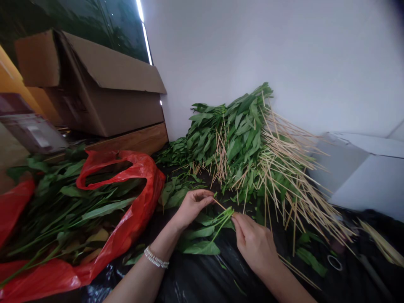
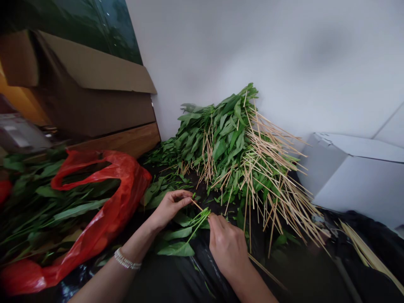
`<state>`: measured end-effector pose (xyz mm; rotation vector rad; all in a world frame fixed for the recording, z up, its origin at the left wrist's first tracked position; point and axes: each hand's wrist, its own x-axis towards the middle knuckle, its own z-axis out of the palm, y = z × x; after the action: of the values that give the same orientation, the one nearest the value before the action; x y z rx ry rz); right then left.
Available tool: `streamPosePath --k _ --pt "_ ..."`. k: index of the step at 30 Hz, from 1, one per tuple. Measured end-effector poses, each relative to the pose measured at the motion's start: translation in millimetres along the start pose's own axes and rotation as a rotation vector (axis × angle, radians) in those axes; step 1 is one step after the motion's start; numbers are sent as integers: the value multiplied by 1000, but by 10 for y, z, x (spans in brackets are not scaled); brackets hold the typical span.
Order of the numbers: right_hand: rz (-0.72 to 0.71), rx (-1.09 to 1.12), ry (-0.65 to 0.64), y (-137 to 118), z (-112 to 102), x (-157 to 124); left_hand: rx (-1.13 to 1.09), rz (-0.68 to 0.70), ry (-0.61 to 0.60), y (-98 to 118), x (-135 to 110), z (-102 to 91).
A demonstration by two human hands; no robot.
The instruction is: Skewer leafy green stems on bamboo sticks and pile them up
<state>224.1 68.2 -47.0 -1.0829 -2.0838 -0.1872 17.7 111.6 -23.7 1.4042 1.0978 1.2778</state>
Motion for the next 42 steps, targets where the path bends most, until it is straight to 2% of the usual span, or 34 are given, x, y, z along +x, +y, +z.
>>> streamPosePath --k 4,11,18,24,37,42 --pt "9 -9 -1 4 -4 6 -40 9 98 25 -3 -5" --pt "33 -27 -26 -1 -4 6 -3 -5 -33 28 -26 13" --pt "37 -22 -33 -5 -1 1 -4 -40 -74 23 -32 29" --pt "29 -44 -15 6 6 3 -15 -47 56 36 -21 49" --pt "42 -45 -40 9 10 -4 105 3 22 52 -19 46" --pt "64 -88 -45 2 23 -12 141 22 76 -11 -4 60"
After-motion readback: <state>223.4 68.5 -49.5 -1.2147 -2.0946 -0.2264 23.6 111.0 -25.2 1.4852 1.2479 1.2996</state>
